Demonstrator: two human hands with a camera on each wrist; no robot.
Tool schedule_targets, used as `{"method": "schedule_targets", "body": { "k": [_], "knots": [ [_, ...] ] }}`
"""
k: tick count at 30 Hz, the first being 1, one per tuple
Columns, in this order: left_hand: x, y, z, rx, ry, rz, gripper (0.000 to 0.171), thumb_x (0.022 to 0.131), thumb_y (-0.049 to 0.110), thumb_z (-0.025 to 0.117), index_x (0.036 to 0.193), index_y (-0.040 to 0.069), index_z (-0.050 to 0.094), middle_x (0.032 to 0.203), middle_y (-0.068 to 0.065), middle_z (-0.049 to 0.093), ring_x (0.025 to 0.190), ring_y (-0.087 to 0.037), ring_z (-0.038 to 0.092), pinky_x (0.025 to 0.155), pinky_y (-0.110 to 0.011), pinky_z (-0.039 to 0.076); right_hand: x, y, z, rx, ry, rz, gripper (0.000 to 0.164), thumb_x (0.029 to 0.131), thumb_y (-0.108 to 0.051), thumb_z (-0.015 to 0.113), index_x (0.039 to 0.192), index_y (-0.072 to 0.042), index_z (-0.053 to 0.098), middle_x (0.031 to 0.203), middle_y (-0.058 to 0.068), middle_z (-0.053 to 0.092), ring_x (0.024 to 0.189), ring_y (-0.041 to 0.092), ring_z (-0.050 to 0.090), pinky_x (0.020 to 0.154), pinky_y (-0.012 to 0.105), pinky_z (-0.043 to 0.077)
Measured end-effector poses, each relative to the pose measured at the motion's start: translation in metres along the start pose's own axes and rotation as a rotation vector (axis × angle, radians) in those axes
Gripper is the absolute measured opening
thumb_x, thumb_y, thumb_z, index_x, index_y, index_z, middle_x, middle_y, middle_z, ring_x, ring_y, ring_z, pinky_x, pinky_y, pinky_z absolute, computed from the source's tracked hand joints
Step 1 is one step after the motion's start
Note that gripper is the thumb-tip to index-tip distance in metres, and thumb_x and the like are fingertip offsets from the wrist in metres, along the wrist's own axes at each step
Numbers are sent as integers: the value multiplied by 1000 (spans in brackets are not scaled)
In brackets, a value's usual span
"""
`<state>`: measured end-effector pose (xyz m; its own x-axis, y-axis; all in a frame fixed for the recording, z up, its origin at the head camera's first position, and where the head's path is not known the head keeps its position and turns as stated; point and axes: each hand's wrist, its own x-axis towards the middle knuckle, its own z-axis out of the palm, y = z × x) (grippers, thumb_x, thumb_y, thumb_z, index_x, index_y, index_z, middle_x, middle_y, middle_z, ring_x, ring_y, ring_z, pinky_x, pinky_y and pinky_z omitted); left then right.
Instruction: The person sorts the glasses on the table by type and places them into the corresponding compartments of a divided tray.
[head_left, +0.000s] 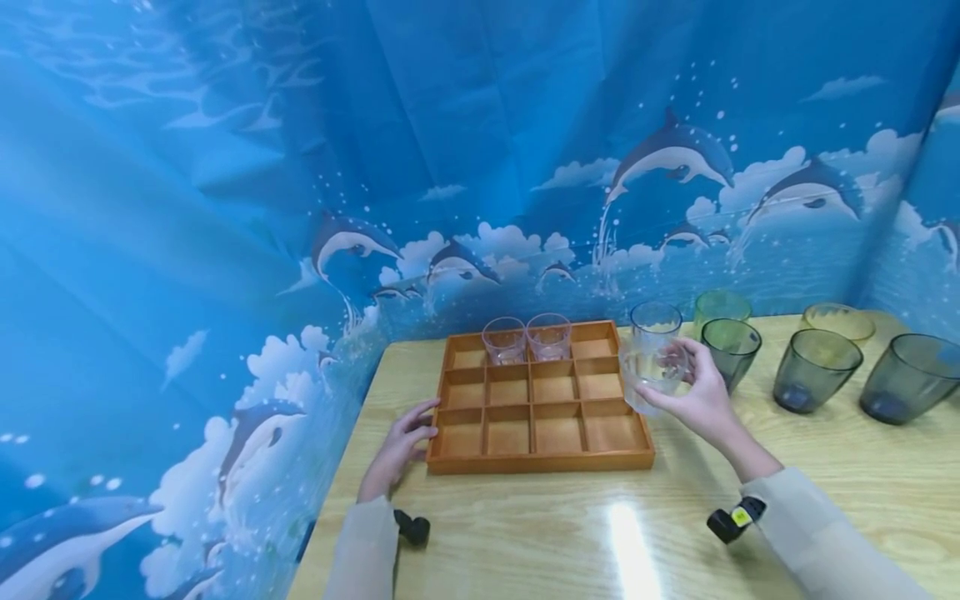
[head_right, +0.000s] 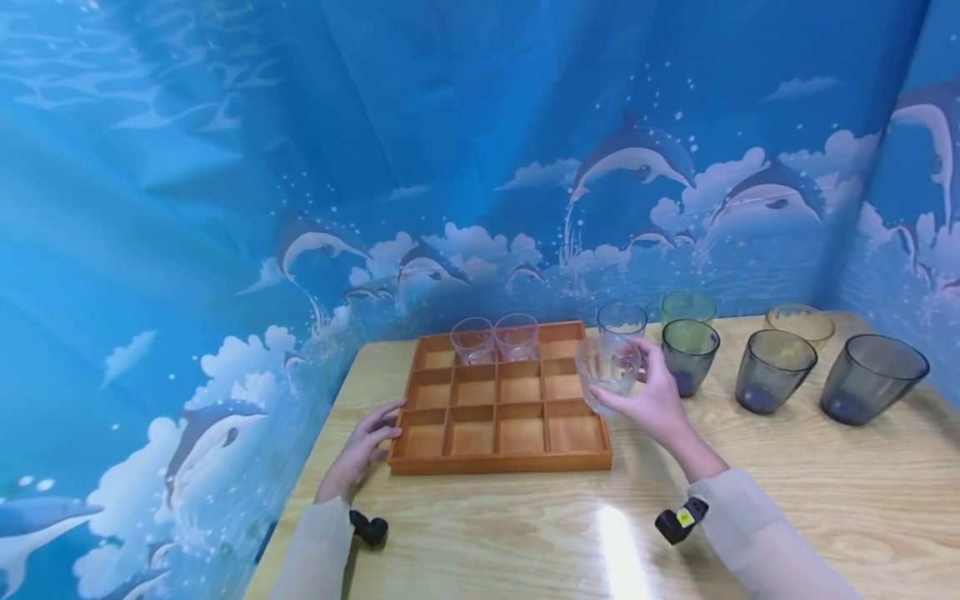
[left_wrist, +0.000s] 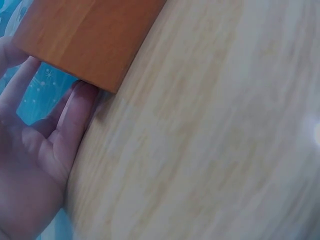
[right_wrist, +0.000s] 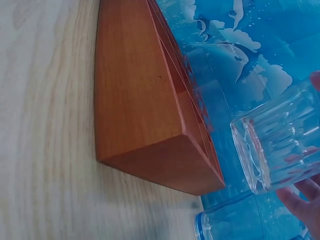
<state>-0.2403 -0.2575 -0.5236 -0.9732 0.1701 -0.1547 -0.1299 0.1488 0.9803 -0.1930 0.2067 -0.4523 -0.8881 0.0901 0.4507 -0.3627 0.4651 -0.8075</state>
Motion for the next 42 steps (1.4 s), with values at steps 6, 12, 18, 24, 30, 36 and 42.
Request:
{"method": "schedule_targets", "body": {
  "k": [6, 12, 18, 24, 30, 36, 42],
  "knots": [
    [0, -1, -1, -11, -2, 5, 48, 87, 14, 62, 133, 25, 52, 134, -11, 44, 114, -30, 46, 69, -40, 50, 11, 0, 7, 2, -11, -7, 84, 71, -16, 81, 136, 0, 31, 120, 17, 50, 104, 26, 48, 79, 18, 38],
    [1, -2, -1, -13, -7, 6, 49, 87, 13, 62, 134, 24, 51, 134, -12, 44, 113, -30, 47, 70, -42, 51, 24, 4, 16, 26, -22, 1, 82, 73, -17, 80, 136, 0, 30, 120, 19, 48, 105, 27, 47, 81, 31, 38],
    [3, -2, 0, -3, -10, 13, 50, 87, 13, 61, 136, 22, 49, 135, -14, 42, 114, -31, 46, 71, -42, 51, 35, 6, 25, 66, -20, 2, 81, 73, -17, 79, 136, 1, 30, 120, 20, 48, 108, 31, 47, 84, 43, 39],
    [1, 1, -1, -14, -30, -2, 52, 89, 11, 59, 138, 19, 46, 137, -15, 40, 113, -29, 46, 72, -42, 50, 47, 10, 33, 111, -17, 43, 83, 76, -22, 78, 137, 0, 27, 123, 21, 43, 112, 34, 42, 88, 52, 36],
    [2, -3, -1, -11, -12, -4, 50, 88, 14, 61, 136, 22, 48, 135, -14, 42, 112, -29, 47, 71, -42, 50, 59, 13, 43, 128, 19, 61, 83, 76, -21, 78, 137, 1, 27, 122, 21, 43, 110, 34, 44, 88, 49, 36],
    [2, -3, 0, -9, -9, 8, 49, 88, 15, 61, 135, 24, 51, 133, -14, 44, 111, -28, 48, 71, -42, 51, 67, 15, 53, 136, 47, 79, 82, 76, -21, 77, 136, 2, 27, 123, 22, 42, 114, 36, 42, 91, 53, 36],
    [1, -4, -1, -2, -7, 4, 49, 88, 14, 61, 135, 24, 50, 133, -14, 44, 111, -29, 47, 72, -42, 50, 74, 18, 66, 111, 47, 120, 87, 75, -30, 78, 137, -2, 25, 126, 20, 41, 115, 36, 41, 90, 52, 38]
  ]
}}
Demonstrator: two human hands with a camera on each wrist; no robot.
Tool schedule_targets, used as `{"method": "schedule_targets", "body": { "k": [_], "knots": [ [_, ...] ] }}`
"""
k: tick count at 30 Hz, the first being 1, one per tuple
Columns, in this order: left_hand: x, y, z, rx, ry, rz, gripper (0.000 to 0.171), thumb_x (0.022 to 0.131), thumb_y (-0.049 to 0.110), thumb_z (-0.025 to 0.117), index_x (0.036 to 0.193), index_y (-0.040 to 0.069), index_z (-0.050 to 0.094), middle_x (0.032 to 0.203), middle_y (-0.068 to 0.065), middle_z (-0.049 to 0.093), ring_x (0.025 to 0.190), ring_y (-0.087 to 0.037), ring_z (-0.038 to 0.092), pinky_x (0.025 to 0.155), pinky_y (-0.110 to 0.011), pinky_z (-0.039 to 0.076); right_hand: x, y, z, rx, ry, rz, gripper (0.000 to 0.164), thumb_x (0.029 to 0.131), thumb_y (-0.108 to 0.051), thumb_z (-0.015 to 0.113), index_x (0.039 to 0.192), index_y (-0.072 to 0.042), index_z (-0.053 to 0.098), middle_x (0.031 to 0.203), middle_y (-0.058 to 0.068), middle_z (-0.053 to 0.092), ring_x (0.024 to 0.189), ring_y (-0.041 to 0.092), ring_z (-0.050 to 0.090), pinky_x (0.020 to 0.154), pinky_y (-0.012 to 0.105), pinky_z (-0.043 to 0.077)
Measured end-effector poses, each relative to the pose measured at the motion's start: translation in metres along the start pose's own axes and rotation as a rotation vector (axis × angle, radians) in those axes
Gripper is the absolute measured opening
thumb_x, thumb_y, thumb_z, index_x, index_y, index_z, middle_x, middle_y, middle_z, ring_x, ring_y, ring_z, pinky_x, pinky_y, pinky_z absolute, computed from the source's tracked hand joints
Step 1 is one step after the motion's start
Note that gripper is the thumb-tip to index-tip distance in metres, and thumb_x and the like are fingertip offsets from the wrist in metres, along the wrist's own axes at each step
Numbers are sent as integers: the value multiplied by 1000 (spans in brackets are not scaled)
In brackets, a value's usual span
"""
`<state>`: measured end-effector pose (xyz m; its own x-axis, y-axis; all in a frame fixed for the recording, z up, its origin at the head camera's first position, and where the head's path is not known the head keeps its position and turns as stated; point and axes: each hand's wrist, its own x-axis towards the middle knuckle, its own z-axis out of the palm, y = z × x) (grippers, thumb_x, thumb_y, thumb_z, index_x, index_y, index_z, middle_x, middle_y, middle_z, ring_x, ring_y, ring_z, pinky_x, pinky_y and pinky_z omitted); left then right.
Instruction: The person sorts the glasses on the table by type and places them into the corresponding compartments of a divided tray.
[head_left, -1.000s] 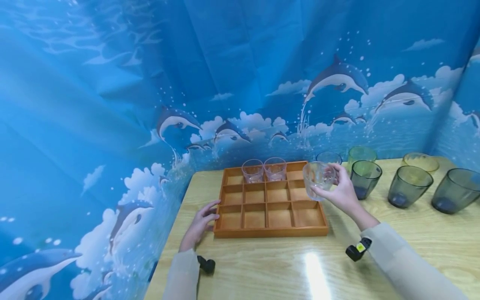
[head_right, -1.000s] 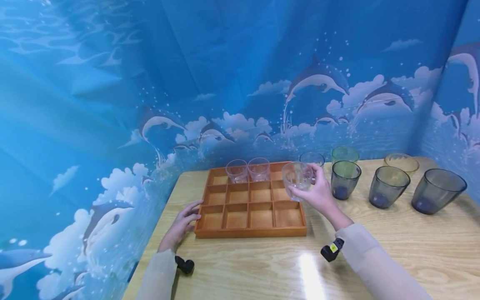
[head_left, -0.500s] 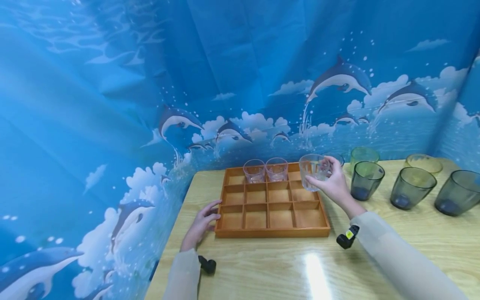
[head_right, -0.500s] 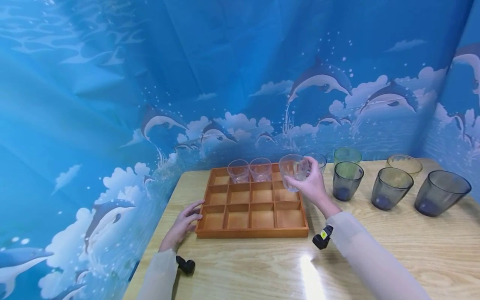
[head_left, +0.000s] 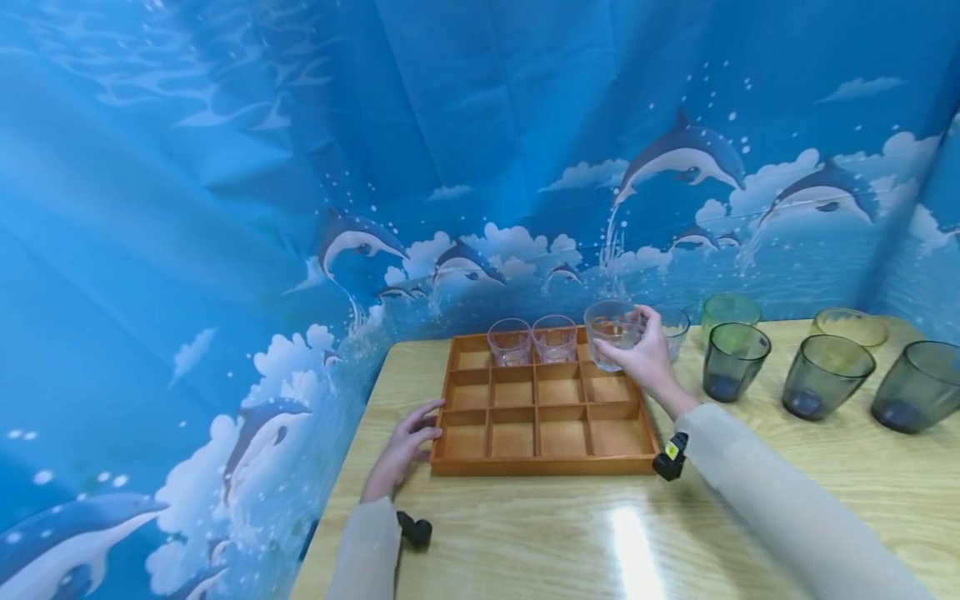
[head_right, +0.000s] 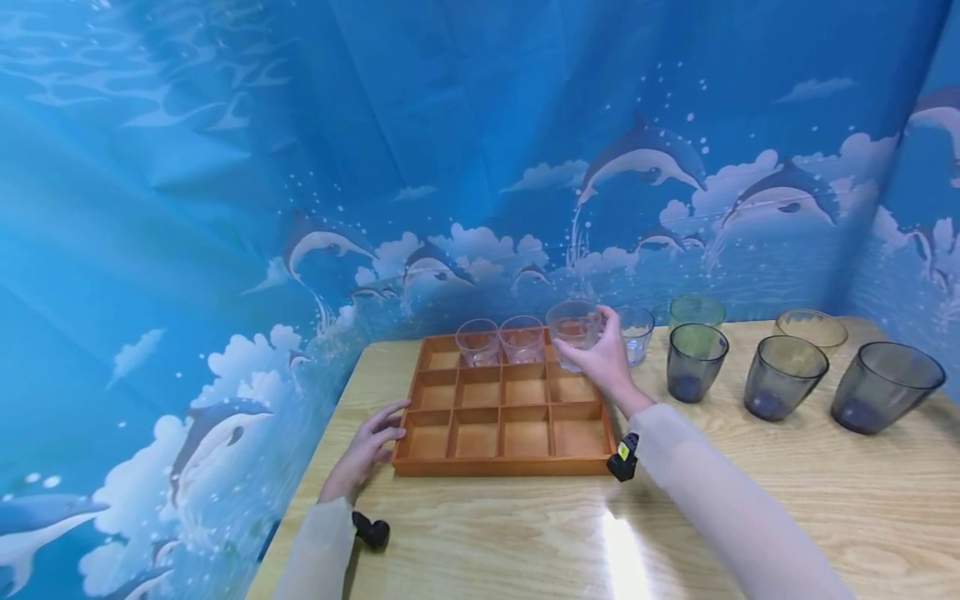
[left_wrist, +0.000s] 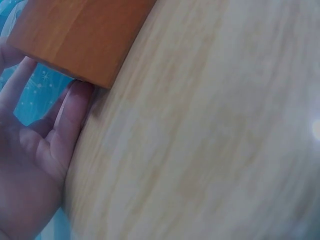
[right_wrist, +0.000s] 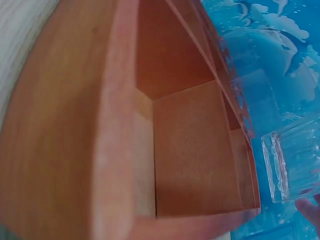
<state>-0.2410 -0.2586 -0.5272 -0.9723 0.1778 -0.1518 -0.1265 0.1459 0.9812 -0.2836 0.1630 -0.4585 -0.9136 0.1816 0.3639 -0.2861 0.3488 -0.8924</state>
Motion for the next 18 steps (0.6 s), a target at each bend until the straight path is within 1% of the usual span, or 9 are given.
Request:
{"method": "schedule_targets", "body": {
  "k": [3, 5, 7, 9, 12, 15, 18],
  "knots": [
    [0, 2, -1, 5, 0, -16, 50, 88, 14, 61, 136, 24, 49, 134, -14, 43, 112, -29, 47, 73, -41, 50, 3, 1, 6, -17, 17, -1, 89, 74, -32, 78, 137, -1, 25, 127, 21, 41, 116, 38, 41, 90, 53, 38],
    [-1, 4, -1, 4, -8, -25, 51, 89, 13, 60, 137, 21, 47, 135, -15, 41, 113, -30, 46, 74, -42, 50, 5, 1, 9, -27, 33, -3, 89, 73, -32, 78, 137, -1, 25, 127, 22, 40, 117, 39, 40, 89, 53, 39],
    [-4, 9, -1, 3, -19, -24, 51, 89, 12, 59, 138, 18, 45, 136, -17, 40, 113, -30, 46, 74, -42, 49, 8, 0, 12, -33, 37, 1, 89, 74, -34, 77, 137, -1, 24, 126, 21, 39, 116, 38, 41, 89, 52, 39],
    [-8, 15, 0, 0, -30, -19, 52, 90, 10, 58, 140, 15, 43, 137, -18, 39, 113, -31, 45, 74, -42, 49, 11, 1, 14, -45, 34, 15, 90, 75, -37, 76, 138, -2, 23, 126, 21, 38, 115, 36, 41, 89, 52, 38],
    [-13, 23, 2, 2, -46, -19, 53, 90, 9, 57, 140, 14, 42, 137, -18, 39, 113, -30, 45, 75, -42, 49, 15, 1, 17, -45, 29, 46, 91, 75, -38, 76, 138, -1, 22, 126, 22, 36, 114, 35, 40, 92, 51, 37],
    [-15, 26, 3, 8, -60, -24, 53, 90, 9, 57, 141, 14, 41, 139, -17, 37, 114, -30, 45, 76, -43, 49, 17, 2, 20, -32, 45, 72, 92, 74, -37, 77, 138, 0, 22, 126, 24, 36, 113, 35, 40, 92, 49, 37],
    [-15, 27, 4, 15, -67, -19, 53, 91, 9, 56, 141, 13, 40, 140, -18, 36, 116, -31, 44, 76, -43, 49, 19, 2, 23, -34, 76, 88, 93, 73, -36, 78, 137, 0, 22, 125, 24, 37, 109, 34, 42, 90, 48, 39]
  ]
}}
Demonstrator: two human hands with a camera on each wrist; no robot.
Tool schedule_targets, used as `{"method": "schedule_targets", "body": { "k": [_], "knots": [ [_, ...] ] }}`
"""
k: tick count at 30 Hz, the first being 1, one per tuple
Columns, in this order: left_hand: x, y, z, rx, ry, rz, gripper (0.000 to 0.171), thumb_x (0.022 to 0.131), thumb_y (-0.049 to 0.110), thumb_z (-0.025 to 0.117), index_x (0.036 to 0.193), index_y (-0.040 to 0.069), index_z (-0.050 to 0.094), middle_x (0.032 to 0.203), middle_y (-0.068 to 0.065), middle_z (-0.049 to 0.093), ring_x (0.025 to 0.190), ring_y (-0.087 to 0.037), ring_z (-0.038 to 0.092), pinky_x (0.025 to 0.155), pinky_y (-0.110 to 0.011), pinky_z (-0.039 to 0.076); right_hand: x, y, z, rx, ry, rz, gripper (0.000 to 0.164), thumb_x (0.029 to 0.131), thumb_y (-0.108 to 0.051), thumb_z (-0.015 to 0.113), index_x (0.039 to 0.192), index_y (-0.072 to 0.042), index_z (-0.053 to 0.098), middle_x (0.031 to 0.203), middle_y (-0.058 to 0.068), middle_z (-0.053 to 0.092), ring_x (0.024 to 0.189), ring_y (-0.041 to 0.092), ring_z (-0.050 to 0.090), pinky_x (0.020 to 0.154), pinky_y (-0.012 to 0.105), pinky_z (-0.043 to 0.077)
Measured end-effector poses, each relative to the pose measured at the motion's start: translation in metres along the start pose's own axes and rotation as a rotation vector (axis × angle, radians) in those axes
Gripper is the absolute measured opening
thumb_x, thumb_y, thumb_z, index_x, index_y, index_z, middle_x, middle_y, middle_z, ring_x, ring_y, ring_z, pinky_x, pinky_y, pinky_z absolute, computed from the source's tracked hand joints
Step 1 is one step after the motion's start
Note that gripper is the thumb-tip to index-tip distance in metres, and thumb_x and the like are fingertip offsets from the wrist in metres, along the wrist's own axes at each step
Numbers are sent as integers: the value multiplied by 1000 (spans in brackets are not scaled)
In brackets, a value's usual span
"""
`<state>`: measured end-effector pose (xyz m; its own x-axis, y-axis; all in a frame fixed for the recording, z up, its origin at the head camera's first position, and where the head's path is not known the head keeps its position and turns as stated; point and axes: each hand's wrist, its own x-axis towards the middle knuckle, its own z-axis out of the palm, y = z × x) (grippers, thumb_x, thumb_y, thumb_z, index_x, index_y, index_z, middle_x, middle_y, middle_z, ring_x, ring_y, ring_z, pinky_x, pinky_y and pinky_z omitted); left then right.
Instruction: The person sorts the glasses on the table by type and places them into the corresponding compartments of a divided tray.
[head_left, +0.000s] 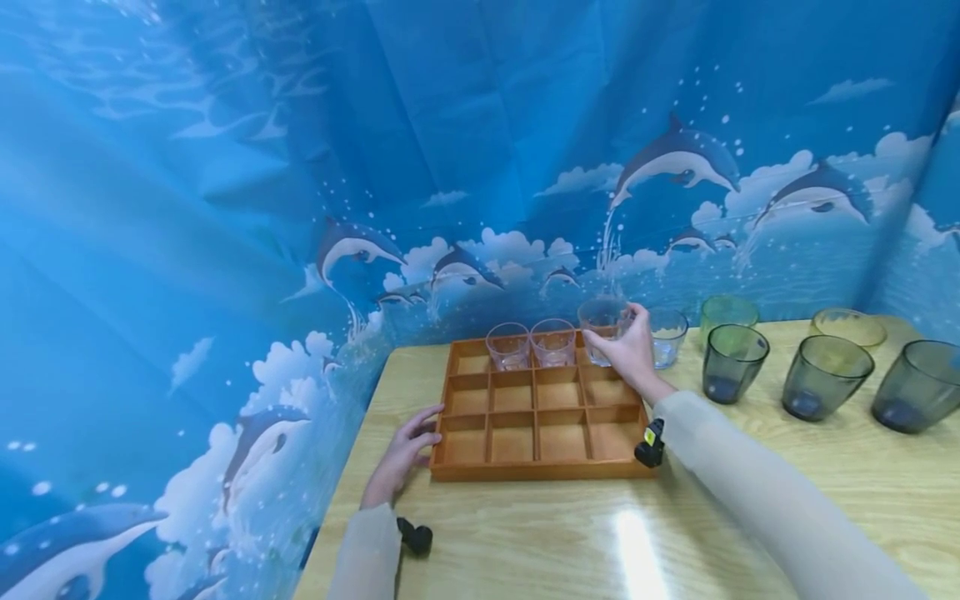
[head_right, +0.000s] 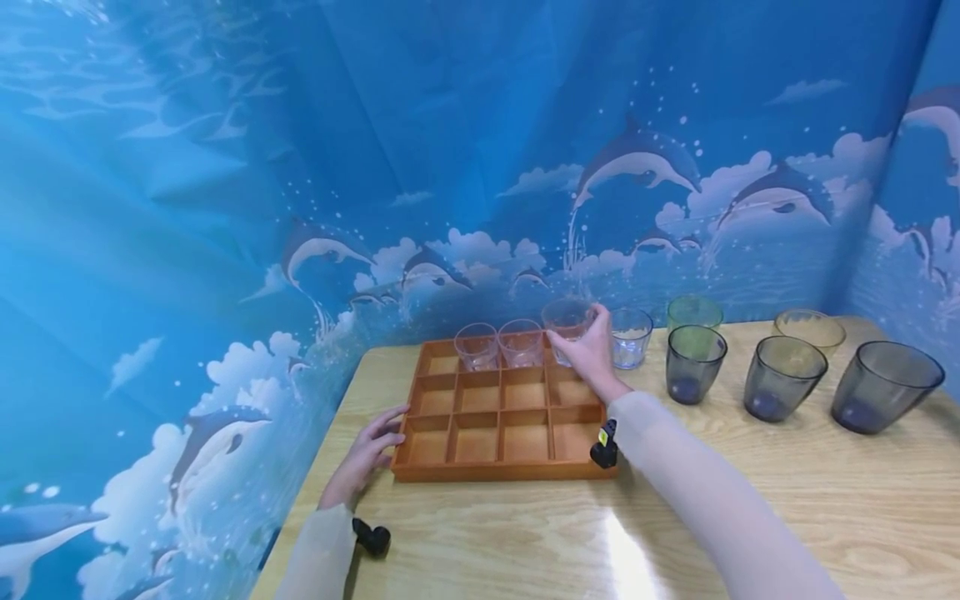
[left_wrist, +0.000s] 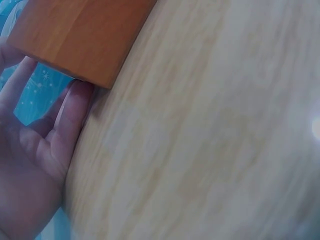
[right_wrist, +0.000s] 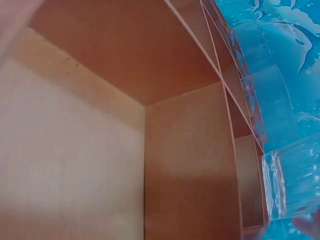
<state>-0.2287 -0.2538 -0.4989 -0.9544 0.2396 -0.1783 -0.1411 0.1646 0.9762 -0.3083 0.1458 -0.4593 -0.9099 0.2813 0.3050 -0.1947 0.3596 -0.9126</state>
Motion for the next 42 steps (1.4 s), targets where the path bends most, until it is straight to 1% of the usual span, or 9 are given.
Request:
{"method": "schedule_targets", "body": {
  "k": [4, 8, 12, 19, 26, 33, 36, 42],
  "knots": [
    [0, -1, 0, -1, 3, -3, 52, 91, 10, 56, 141, 15, 41, 141, -17, 36, 117, -32, 43, 76, -43, 49, 3, -1, 5, -4, 30, -2, 92, 72, -36, 78, 136, 1, 24, 123, 24, 37, 105, 34, 42, 85, 47, 40],
    [1, -1, 0, -6, 5, -9, 52, 91, 10, 57, 141, 15, 42, 141, -17, 36, 118, -32, 43, 76, -44, 49, 7, 0, 8, -6, 29, 4, 91, 73, -35, 77, 136, 1, 23, 125, 23, 36, 109, 34, 41, 89, 48, 39],
    [1, -1, 0, -5, 5, -13, 53, 91, 10, 57, 141, 15, 42, 141, -17, 36, 118, -33, 42, 77, -44, 49, 10, 3, 9, -15, 9, 20, 91, 75, -36, 76, 138, 1, 21, 129, 23, 34, 115, 35, 38, 92, 50, 37],
    [2, -2, -2, -3, 11, -11, 52, 90, 12, 58, 140, 16, 43, 141, -16, 37, 118, -31, 43, 75, -43, 49, 14, 7, 9, -36, -24, 4, 93, 75, -38, 75, 139, 1, 19, 133, 23, 31, 120, 37, 35, 96, 51, 34],
    [2, -1, 0, 20, 19, 8, 53, 90, 13, 60, 140, 15, 43, 138, -18, 39, 112, -29, 48, 75, -43, 50, 15, 12, 8, -68, -73, 53, 95, 75, -37, 76, 141, -1, 17, 136, 24, 27, 122, 39, 35, 96, 52, 34],
    [3, 0, -1, 12, 10, 11, 52, 90, 12, 58, 140, 15, 43, 139, -17, 39, 113, -30, 47, 76, -44, 49, 13, 15, 4, -92, -125, 72, 96, 75, -37, 76, 141, 0, 16, 138, 25, 23, 126, 40, 29, 99, 53, 30],
    [3, -1, -1, 7, 8, 12, 52, 90, 11, 58, 140, 15, 43, 139, -18, 38, 114, -30, 46, 76, -44, 49, 11, 17, 3, -100, -137, 79, 97, 75, -37, 77, 142, -1, 17, 139, 24, 23, 126, 39, 29, 99, 53, 30],
    [2, -1, -1, 8, 6, 8, 52, 90, 12, 58, 140, 15, 43, 139, -17, 39, 114, -30, 46, 77, -44, 49, 9, 20, 2, -122, -135, 63, 95, 74, -34, 78, 141, -3, 20, 135, 24, 28, 119, 39, 35, 93, 53, 35]
  ]
}}
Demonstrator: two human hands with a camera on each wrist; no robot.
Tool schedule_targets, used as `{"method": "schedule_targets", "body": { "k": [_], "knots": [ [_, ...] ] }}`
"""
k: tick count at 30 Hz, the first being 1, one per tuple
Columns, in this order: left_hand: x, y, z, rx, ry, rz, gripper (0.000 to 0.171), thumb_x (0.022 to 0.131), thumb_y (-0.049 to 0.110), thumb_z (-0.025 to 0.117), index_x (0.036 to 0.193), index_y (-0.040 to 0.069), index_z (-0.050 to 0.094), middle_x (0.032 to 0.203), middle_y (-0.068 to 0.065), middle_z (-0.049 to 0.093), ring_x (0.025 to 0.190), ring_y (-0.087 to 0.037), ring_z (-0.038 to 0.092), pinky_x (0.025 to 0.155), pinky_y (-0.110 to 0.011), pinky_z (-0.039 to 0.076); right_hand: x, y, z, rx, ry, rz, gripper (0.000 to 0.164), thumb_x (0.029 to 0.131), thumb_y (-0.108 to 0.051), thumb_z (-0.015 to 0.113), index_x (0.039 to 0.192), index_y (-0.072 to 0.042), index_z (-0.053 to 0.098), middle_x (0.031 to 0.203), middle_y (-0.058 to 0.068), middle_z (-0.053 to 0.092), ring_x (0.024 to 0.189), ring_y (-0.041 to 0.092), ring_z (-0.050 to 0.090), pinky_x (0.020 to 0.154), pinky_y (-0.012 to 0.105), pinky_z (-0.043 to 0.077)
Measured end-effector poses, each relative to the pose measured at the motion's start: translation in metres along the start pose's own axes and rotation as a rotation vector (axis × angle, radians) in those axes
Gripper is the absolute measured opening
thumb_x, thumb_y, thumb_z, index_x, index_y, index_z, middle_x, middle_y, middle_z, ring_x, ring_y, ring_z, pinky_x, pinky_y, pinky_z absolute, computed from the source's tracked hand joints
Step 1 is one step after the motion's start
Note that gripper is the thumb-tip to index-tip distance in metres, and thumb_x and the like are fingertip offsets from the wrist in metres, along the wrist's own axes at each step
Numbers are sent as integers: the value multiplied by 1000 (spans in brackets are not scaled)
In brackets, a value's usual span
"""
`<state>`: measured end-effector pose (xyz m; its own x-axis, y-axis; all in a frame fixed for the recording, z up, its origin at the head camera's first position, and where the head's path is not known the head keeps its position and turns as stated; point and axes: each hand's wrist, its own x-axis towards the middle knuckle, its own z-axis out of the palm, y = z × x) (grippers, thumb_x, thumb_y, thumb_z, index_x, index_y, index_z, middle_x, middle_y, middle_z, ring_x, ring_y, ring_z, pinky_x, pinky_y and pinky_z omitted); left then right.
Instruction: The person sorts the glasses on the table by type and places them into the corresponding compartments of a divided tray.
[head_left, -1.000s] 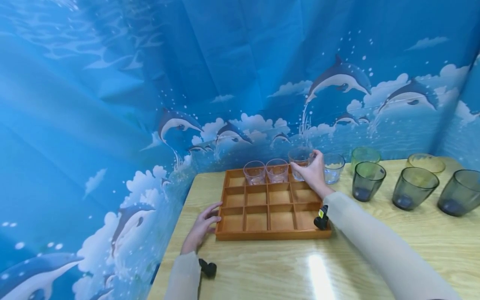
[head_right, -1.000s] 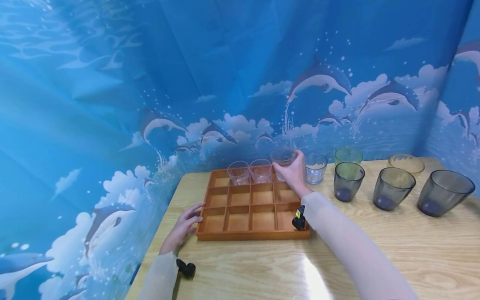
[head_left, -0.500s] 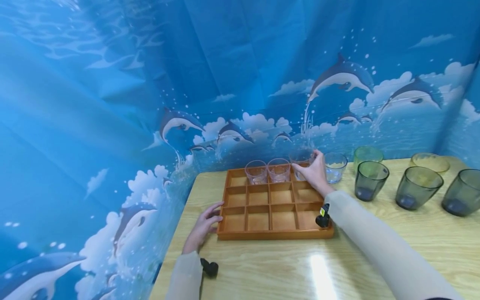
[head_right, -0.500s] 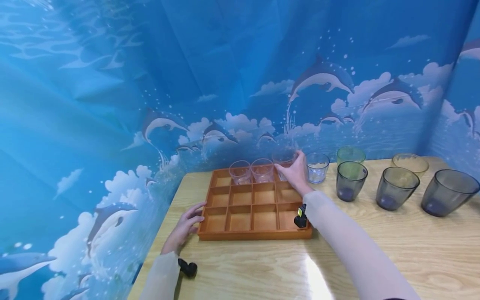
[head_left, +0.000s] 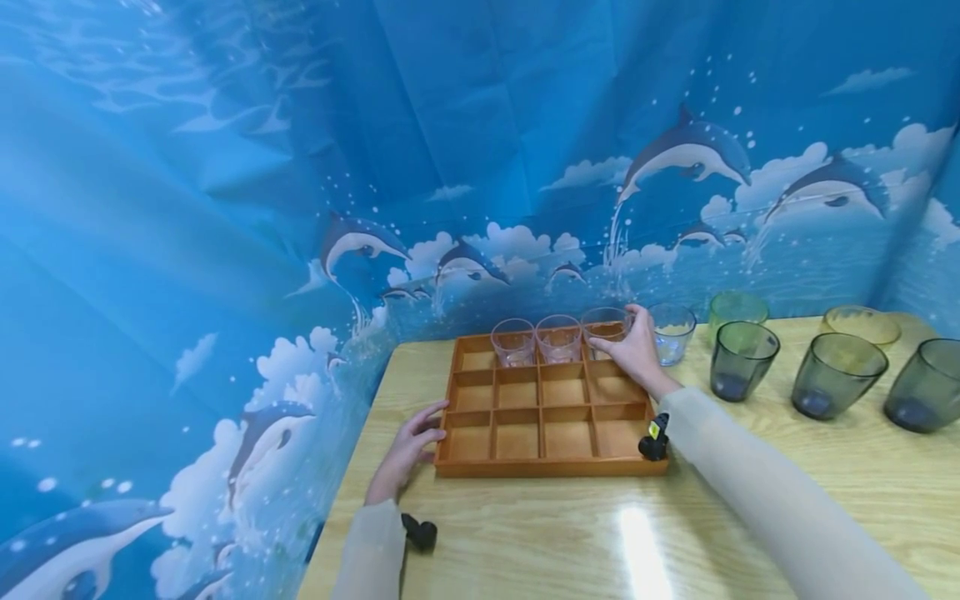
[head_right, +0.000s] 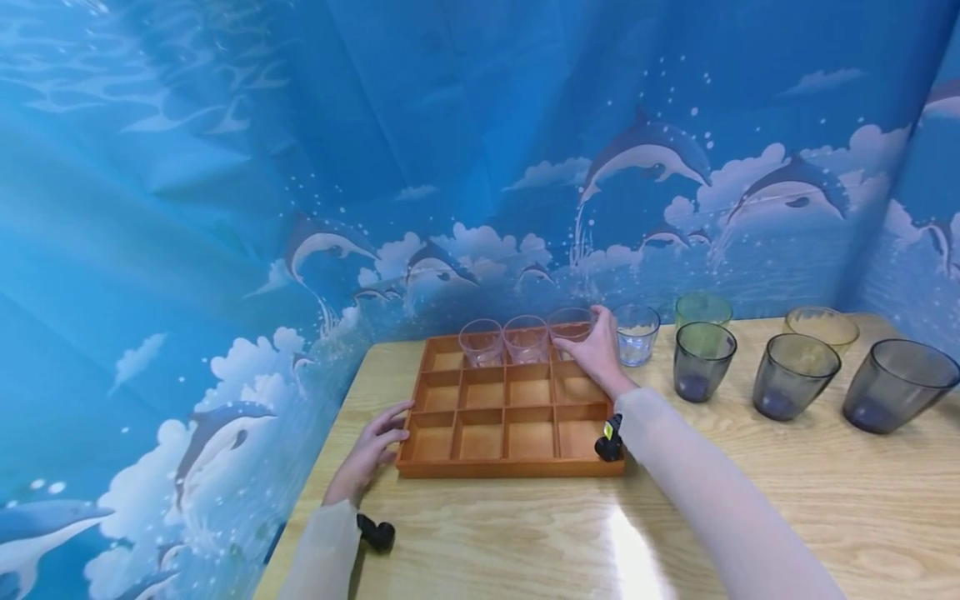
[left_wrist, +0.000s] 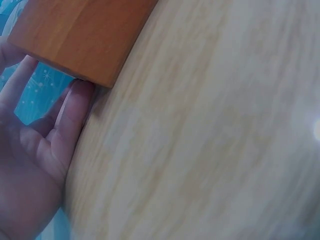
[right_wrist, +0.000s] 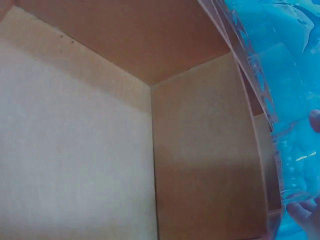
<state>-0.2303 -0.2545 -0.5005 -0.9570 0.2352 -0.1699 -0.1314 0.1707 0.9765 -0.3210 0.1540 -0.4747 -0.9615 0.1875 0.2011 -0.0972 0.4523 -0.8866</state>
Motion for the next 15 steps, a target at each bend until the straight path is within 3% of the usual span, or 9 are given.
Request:
{"method": "schedule_targets", "body": {
  "k": [8, 15],
  "knots": [
    [0, 2, 1, -10, 9, 0, 51, 90, 11, 58, 139, 15, 44, 139, -16, 39, 113, -29, 47, 76, -45, 49, -5, -13, -13, -49, -99, 1, 84, 81, -21, 72, 142, 2, 18, 137, 29, 27, 123, 44, 31, 95, 56, 32],
    [-1, 0, 1, -5, 10, -5, 51, 90, 11, 58, 139, 16, 44, 139, -17, 39, 116, -31, 46, 76, -44, 50, -15, -16, -26, -13, -165, 38, 78, 88, -24, 64, 143, 0, 15, 137, 30, 29, 123, 45, 33, 92, 57, 36]
  ]
}}
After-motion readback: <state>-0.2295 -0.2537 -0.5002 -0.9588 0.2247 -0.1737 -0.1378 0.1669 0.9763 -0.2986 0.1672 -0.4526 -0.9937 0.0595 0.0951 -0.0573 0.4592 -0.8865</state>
